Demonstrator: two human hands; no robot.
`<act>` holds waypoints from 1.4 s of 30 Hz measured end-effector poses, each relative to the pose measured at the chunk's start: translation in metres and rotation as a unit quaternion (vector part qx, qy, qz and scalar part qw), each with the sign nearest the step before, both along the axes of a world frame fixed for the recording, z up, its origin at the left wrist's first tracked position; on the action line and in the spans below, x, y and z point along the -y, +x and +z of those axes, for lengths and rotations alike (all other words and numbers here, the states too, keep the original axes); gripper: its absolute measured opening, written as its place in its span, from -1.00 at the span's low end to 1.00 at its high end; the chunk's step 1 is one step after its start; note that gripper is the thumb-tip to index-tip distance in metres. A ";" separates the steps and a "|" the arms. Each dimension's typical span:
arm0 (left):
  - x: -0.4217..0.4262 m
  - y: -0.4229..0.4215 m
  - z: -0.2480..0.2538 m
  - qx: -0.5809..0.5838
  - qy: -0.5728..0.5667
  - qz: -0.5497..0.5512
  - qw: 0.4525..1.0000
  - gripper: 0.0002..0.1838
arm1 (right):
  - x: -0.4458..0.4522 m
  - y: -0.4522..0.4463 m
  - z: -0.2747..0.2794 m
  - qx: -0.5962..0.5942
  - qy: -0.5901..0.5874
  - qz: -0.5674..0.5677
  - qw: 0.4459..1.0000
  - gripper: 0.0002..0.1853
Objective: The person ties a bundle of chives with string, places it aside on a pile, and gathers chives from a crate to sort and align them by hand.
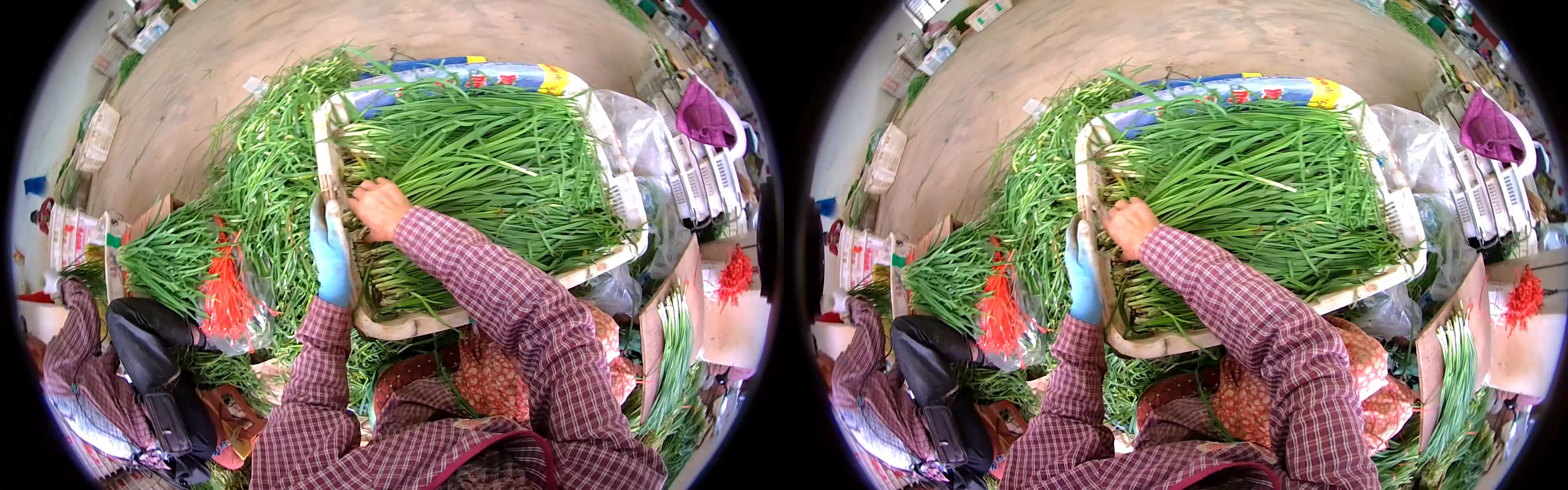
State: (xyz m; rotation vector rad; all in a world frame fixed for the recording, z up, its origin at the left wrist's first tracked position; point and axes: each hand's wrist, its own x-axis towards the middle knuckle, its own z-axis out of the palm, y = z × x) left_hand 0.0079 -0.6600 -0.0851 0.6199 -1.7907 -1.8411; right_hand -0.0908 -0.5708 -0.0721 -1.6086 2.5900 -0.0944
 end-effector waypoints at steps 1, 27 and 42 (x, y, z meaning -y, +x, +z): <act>0.000 0.001 -0.004 -0.002 -0.006 -0.002 1.000 -0.43 | 0.001 0.001 -0.002 0.004 0.021 0.002 1.000 -0.32; 0.002 0.007 0.021 -0.081 -0.123 0.023 0.989 -0.46 | -0.096 -0.033 0.099 0.113 -0.348 -0.106 0.925 -0.41; -0.173 -0.163 0.129 -0.125 -0.605 -0.454 0.642 -0.74 | -0.071 0.036 0.046 0.050 -0.118 0.011 0.992 -0.43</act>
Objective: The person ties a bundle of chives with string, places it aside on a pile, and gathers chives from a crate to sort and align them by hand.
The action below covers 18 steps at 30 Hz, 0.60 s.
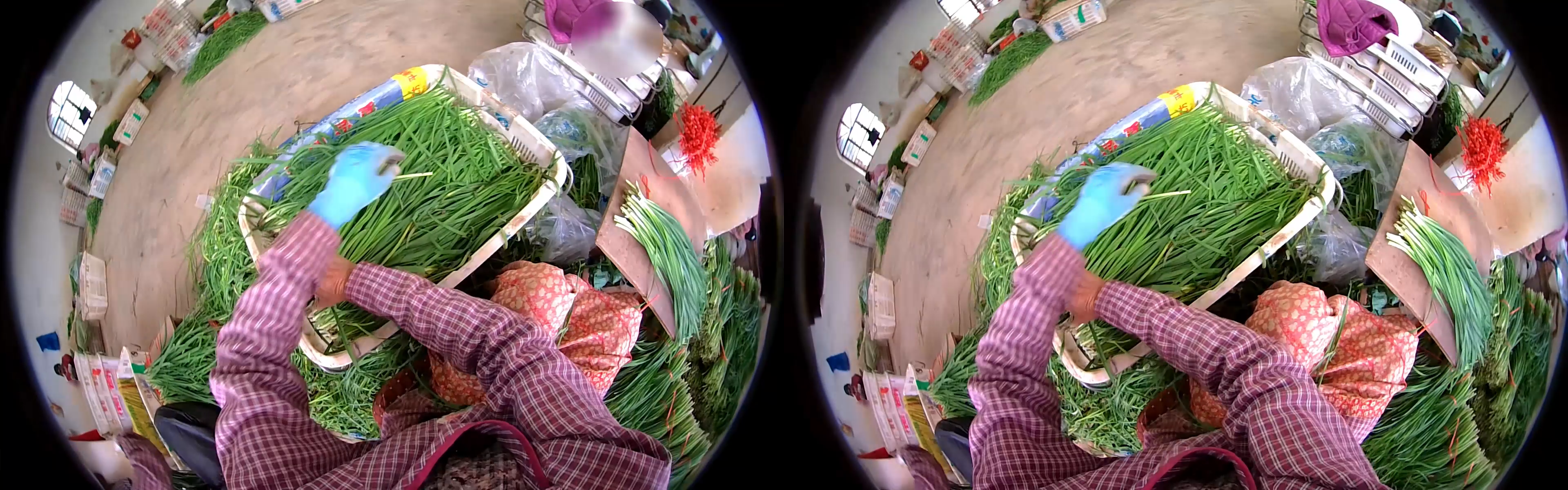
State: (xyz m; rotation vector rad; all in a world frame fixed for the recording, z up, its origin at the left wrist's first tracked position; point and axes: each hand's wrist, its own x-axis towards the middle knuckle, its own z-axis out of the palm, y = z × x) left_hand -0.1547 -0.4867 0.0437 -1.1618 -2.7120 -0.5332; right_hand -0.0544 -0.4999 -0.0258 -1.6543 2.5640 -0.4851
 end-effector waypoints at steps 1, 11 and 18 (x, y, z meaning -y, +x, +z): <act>-0.018 -0.010 -0.015 0.002 -0.053 0.004 0.999 -0.69 | 0.004 0.000 -0.005 0.007 0.002 0.000 1.000 -0.46; -0.004 -0.048 -0.037 0.140 0.124 0.112 0.976 -0.70 | 0.008 -0.005 -0.027 0.026 -0.044 0.005 0.999 -0.71; 0.184 -0.024 0.082 0.114 0.577 0.202 0.783 -0.56 | -0.043 -0.019 0.043 0.021 -0.221 -0.048 0.974 -0.52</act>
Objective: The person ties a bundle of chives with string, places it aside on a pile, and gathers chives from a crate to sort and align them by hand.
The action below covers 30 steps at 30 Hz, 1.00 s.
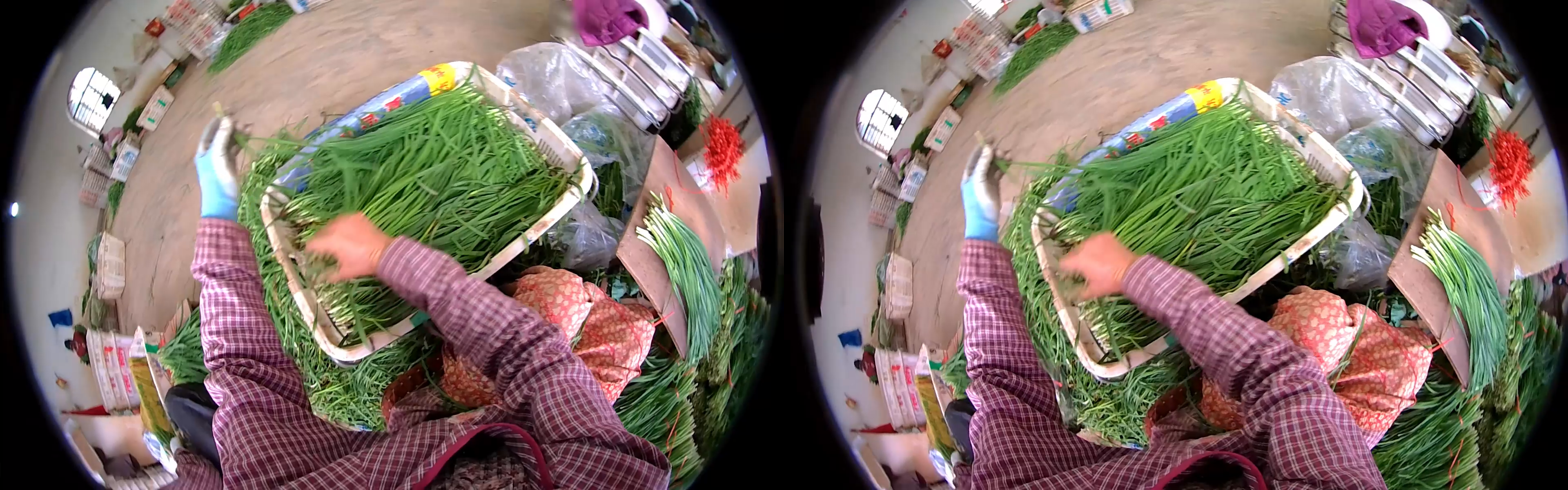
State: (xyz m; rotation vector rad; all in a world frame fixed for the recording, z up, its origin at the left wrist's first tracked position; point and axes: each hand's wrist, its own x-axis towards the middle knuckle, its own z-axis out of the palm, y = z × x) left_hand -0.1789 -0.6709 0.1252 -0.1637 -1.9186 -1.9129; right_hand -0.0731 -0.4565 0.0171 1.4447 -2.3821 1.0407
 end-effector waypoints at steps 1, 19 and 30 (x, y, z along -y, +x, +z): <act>0.021 0.017 0.004 -0.033 0.010 0.007 0.999 -0.58 | -0.010 -0.006 0.012 0.038 -0.033 -0.016 0.999 -0.55; -0.133 0.121 -0.139 -0.040 0.352 -0.017 0.935 -0.07 | -0.052 -0.071 0.031 0.287 -0.300 -0.084 0.906 -0.64; -0.159 0.108 -0.143 -0.044 0.176 -0.013 0.983 0.01 | -0.043 -0.054 0.045 0.138 -0.204 -0.059 0.967 -0.26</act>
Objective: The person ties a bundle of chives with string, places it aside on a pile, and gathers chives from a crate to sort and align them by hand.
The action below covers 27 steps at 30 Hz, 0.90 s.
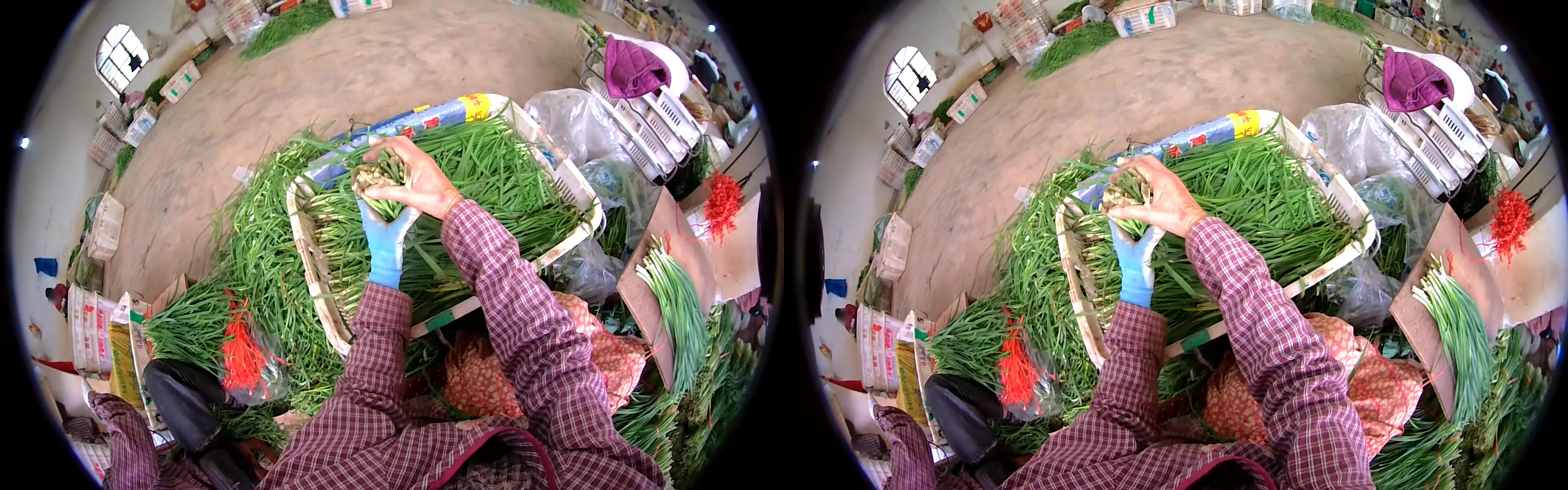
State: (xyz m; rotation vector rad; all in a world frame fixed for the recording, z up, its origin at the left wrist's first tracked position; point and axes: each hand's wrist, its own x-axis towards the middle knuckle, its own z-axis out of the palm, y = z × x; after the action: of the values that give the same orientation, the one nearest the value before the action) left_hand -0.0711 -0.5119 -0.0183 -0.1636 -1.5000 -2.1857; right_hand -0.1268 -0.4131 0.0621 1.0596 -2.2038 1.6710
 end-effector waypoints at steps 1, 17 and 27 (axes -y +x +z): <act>0.002 -0.003 -0.002 0.024 -0.018 0.004 1.000 -0.07 | -0.002 -0.001 0.000 -0.002 0.002 -0.003 1.000 -0.26; 0.023 -0.023 -0.054 0.109 -0.075 -0.074 0.988 -0.03 | 0.005 0.010 -0.008 -0.043 0.108 -0.065 0.991 -0.49; 0.002 -0.017 -0.067 0.086 -0.489 -0.160 0.853 -0.26 | 0.047 0.062 0.089 -0.143 0.039 0.028 0.989 -0.72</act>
State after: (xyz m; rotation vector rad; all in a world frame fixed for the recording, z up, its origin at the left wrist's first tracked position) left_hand -0.0883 -0.5143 -0.0855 -0.5892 -2.7286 -1.4365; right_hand -0.0647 -0.4604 0.1509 1.3006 -2.0849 1.3614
